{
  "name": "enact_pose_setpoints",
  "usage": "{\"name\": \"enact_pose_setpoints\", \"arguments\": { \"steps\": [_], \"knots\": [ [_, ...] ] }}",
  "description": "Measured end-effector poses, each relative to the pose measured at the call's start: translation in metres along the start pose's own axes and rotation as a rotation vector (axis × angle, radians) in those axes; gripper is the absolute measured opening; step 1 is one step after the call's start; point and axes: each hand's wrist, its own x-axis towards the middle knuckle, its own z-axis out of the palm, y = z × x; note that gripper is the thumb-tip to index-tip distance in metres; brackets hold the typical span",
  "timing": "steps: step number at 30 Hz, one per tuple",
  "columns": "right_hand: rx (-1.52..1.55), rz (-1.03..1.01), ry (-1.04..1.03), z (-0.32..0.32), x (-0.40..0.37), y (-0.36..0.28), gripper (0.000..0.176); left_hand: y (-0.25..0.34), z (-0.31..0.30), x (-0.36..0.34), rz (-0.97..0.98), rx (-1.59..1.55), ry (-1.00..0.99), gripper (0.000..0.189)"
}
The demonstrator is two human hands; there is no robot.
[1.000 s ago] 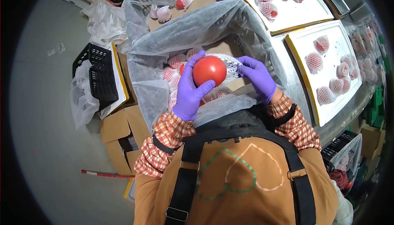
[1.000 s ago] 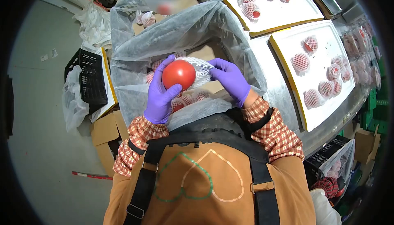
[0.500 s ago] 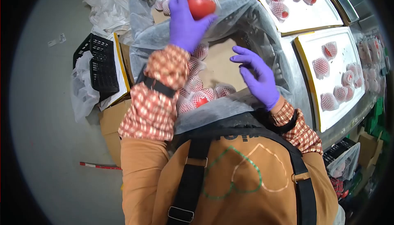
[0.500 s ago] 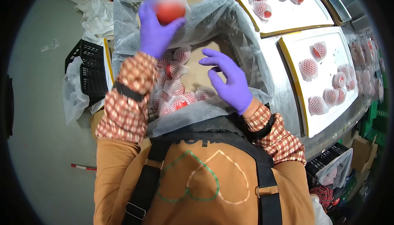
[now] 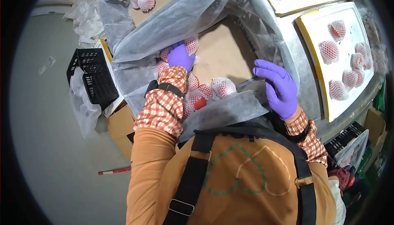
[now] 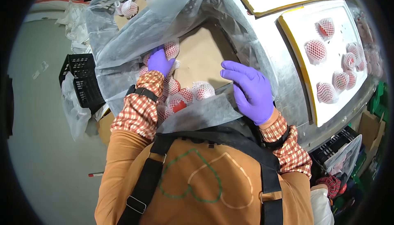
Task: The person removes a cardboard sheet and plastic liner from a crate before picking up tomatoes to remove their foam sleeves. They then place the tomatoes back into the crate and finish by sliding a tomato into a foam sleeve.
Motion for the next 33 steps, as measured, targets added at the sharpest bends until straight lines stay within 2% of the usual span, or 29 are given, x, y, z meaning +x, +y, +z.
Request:
{"name": "enact_pose_setpoints", "arguments": {
  "steps": [1, 2, 4, 5, 8, 10, 12, 13, 14, 16, 17, 18, 19, 21, 24, 26, 27, 28, 30, 31, 32, 33],
  "knots": [
    [-0.026, -0.009, -0.024, -0.002, 0.001, -0.001, 0.037, -0.001, 0.012, 0.009, -0.055, 0.017, -0.105, 0.080],
    [-0.053, -0.018, -0.047, -0.003, 0.002, -0.001, 0.037, 0.003, 0.020, 0.012, -0.051, 0.019, -0.117, 0.080],
    [-0.058, -0.016, -0.052, -0.003, 0.004, 0.000, 0.037, 0.013, 0.036, 0.018, -0.082, 0.129, 0.073, 0.078],
    [-0.065, -0.026, -0.057, -0.002, 0.004, 0.000, 0.037, 0.015, 0.037, 0.024, -0.180, 0.059, -0.071, 0.076],
    [-0.085, -0.028, -0.054, -0.002, 0.002, 0.003, 0.037, 0.015, 0.035, 0.030, -0.259, -0.039, -0.134, 0.072],
    [-0.079, -0.014, -0.047, -0.004, 0.002, 0.003, 0.037, 0.016, 0.029, 0.027, -0.222, -0.101, -0.047, 0.070],
    [-0.074, -0.004, -0.026, -0.003, 0.004, 0.003, 0.037, 0.017, 0.026, 0.025, -0.140, -0.617, -0.148, 0.083],
    [-0.082, 0.001, -0.004, -0.001, 0.005, 0.004, 0.035, 0.019, 0.038, 0.023, -0.117, -0.788, -0.109, 0.076],
    [-0.091, 0.004, 0.015, 0.001, 0.005, 0.004, 0.034, 0.032, 0.020, 0.019, -0.106, -0.791, -0.104, 0.076],
    [-0.131, 0.020, 0.025, 0.004, 0.006, 0.004, 0.035, 0.069, -0.045, -0.004, -0.259, -1.665, -0.598, 0.062],
    [-0.160, 0.042, 0.030, 0.004, 0.007, 0.003, 0.038, 0.080, -0.059, -0.013, -0.243, -1.673, -0.597, 0.062],
    [-0.174, 0.035, 0.035, 0.005, 0.008, 0.002, 0.038, 0.089, -0.069, -0.022, -0.258, -1.808, -0.647, 0.057],
    [-0.181, 0.045, 0.028, 0.006, 0.009, 0.001, 0.046, 0.097, -0.077, -0.030, -0.271, -1.944, -0.700, 0.053],
    [-0.186, 0.090, -0.036, 0.005, 0.011, -0.003, 0.070, 0.109, -0.088, -0.044, -0.229, -1.934, -0.704, 0.053],
    [-0.152, 0.011, 0.062, 0.020, 0.014, -0.014, 0.074, 0.124, -0.110, -0.065, -0.085, -1.921, -0.653, 0.053],
    [-0.087, 0.032, 0.045, 0.032, 0.013, -0.022, 0.076, 0.120, -0.115, -0.075, 0.039, -1.595, -0.656, 0.052],
    [-0.016, 0.057, 0.026, 0.035, 0.012, -0.023, 0.078, 0.124, -0.128, -0.085, 0.043, -1.669, -0.633, 0.053],
    [-0.020, 0.048, 0.028, 0.036, 0.011, -0.021, 0.078, 0.120, -0.128, -0.090, 0.051, -1.671, -0.626, 0.053],
    [0.153, 0.004, 0.065, 0.037, 0.013, -0.016, 0.068, 0.113, -0.141, -0.098, 0.116, -1.589, -0.589, 0.064],
    [0.152, -0.003, 0.065, 0.038, 0.013, -0.016, 0.068, 0.115, -0.147, -0.105, 0.108, -1.589, -0.509, 0.073],
    [0.243, 0.016, 0.086, 0.039, 0.013, -0.017, 0.057, 0.116, -0.143, -0.109, 0.109, -1.591, -0.500, 0.073],
    [0.334, 0.035, 0.102, 0.041, 0.015, -0.018, 0.047, 0.115, -0.136, -0.113, 0.182, -1.542, -0.359, 0.078]
  ]
}}
